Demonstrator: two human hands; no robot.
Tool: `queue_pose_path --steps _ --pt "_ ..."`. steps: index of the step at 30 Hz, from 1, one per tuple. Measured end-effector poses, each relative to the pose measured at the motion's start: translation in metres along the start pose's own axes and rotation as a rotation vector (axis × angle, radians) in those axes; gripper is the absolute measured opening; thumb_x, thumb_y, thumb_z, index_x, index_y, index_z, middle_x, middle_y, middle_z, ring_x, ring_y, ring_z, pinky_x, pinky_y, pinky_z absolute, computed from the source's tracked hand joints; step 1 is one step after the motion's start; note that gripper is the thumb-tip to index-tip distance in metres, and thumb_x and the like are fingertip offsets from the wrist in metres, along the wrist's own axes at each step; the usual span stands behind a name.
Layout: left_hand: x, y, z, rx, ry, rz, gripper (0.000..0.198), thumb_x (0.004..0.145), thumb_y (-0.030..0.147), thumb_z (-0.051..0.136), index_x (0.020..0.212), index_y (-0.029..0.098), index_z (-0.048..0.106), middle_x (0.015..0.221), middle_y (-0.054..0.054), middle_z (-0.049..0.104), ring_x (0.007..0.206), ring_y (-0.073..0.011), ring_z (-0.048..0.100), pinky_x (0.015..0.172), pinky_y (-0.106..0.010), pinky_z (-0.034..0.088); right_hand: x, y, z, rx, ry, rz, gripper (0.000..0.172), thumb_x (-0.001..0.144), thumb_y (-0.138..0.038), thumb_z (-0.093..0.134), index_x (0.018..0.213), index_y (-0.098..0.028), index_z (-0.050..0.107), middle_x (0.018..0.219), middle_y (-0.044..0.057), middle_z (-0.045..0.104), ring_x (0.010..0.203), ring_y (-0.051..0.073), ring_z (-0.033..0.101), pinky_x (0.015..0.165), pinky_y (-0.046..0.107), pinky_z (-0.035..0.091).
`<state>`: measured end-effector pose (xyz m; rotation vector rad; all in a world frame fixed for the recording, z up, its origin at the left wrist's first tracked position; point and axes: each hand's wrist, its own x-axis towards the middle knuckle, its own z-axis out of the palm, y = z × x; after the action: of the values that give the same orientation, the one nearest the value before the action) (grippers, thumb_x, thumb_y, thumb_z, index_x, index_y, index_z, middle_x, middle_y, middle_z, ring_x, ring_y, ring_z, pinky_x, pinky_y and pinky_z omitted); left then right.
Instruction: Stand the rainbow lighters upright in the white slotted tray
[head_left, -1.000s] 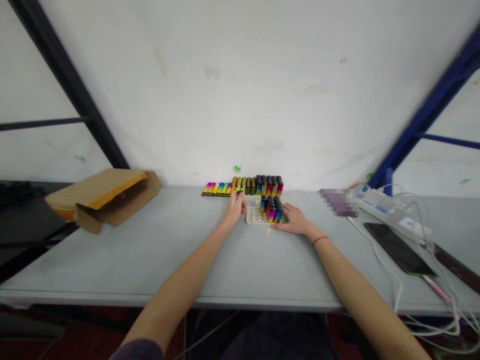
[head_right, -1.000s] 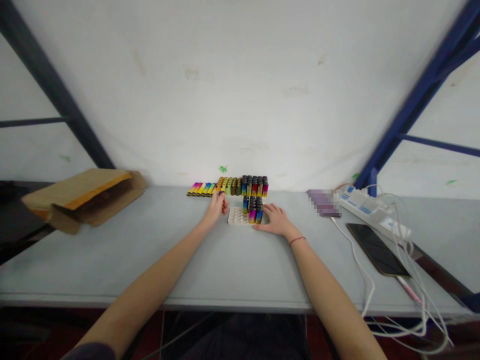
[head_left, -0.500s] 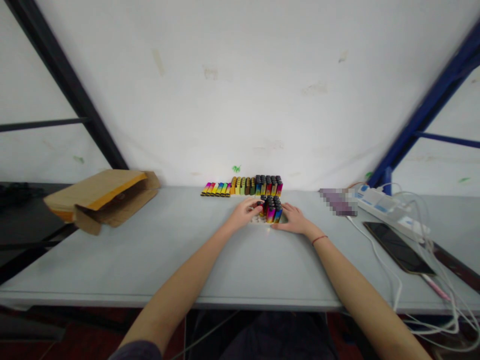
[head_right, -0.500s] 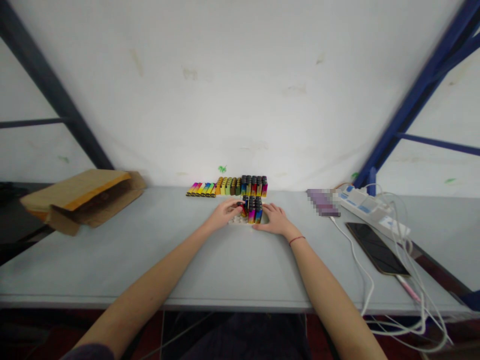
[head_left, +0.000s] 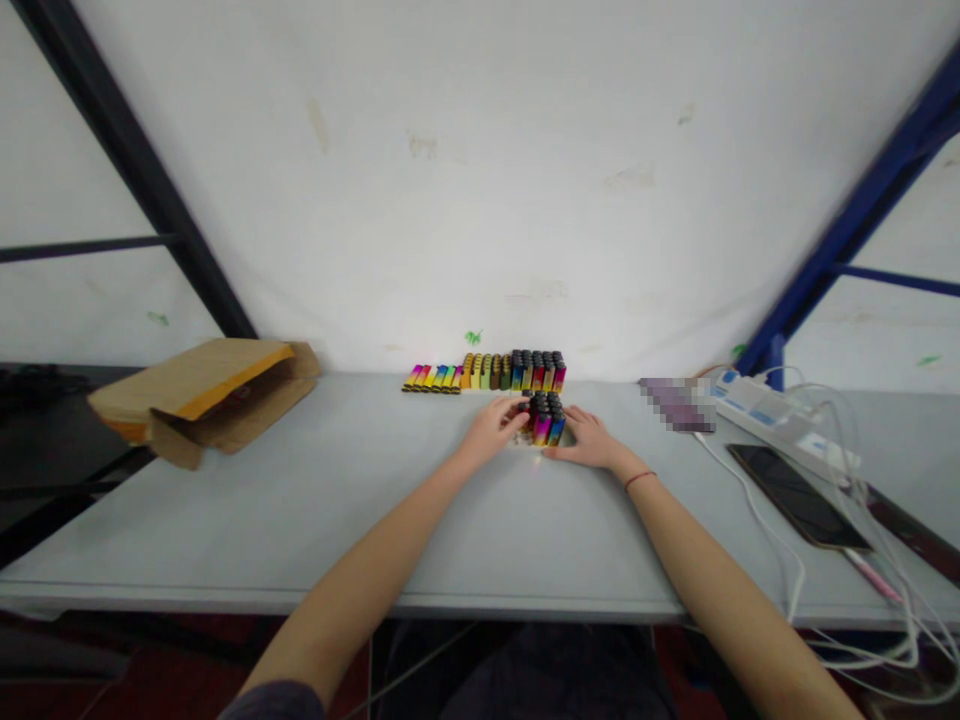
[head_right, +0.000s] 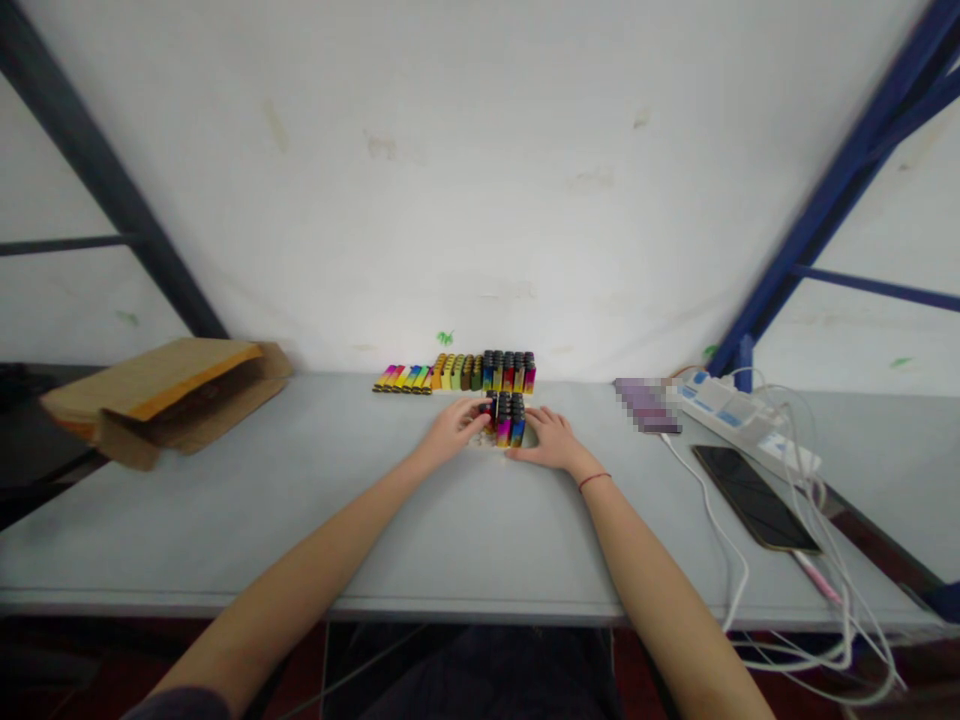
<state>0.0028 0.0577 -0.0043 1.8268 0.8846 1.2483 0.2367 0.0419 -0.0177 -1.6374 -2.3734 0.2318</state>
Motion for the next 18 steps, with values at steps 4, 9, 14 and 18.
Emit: queue_pose_path --steps 4,9,14,18 --pt "-0.001 -0.002 0.001 0.083 0.030 0.019 0.027 0.084 0.031 0.069 0.110 0.023 0.066 0.093 -0.005 0.068 0.088 -0.0212 0.064 0.087 -0.033 0.050 0.000 0.000 0.000 0.000 0.010 -0.009 0.091 0.078 -0.076 0.059 0.149 -0.021 0.047 0.152 0.016 0.048 0.143 0.041 0.038 0.117 0.058 0.029" --pt "-0.002 -0.003 -0.002 0.197 0.009 0.133 0.019 0.088 0.027 0.062 0.106 0.023 0.067 0.096 -0.006 0.067 0.092 -0.0217 0.063 0.096 -0.036 0.047 0.000 -0.002 -0.002 0.001 -0.005 -0.008 0.092 0.079 -0.075 0.060 0.150 -0.019 0.046 0.153 0.016 0.047 0.143 0.040 0.037 0.117 0.056 0.029" --pt "0.002 0.001 -0.007 0.269 0.031 0.205 0.024 0.087 0.022 0.059 0.109 0.023 0.069 0.101 -0.009 0.067 0.099 -0.0241 0.062 0.101 -0.040 0.046 -0.001 -0.002 -0.003 -0.004 -0.009 0.006 0.092 0.079 -0.075 0.060 0.150 -0.018 0.045 0.153 0.017 0.046 0.144 0.041 0.036 0.118 0.057 0.028" --pt "-0.009 0.051 -0.002 0.265 0.024 0.322 0.020 0.091 0.026 0.053 0.098 0.021 0.071 0.098 -0.011 0.069 0.096 -0.0241 0.064 0.096 -0.040 0.050 0.000 0.000 0.000 -0.002 0.005 -0.011 0.089 0.080 -0.072 0.062 0.149 -0.019 0.047 0.152 0.017 0.048 0.143 0.040 0.038 0.117 0.055 0.029"
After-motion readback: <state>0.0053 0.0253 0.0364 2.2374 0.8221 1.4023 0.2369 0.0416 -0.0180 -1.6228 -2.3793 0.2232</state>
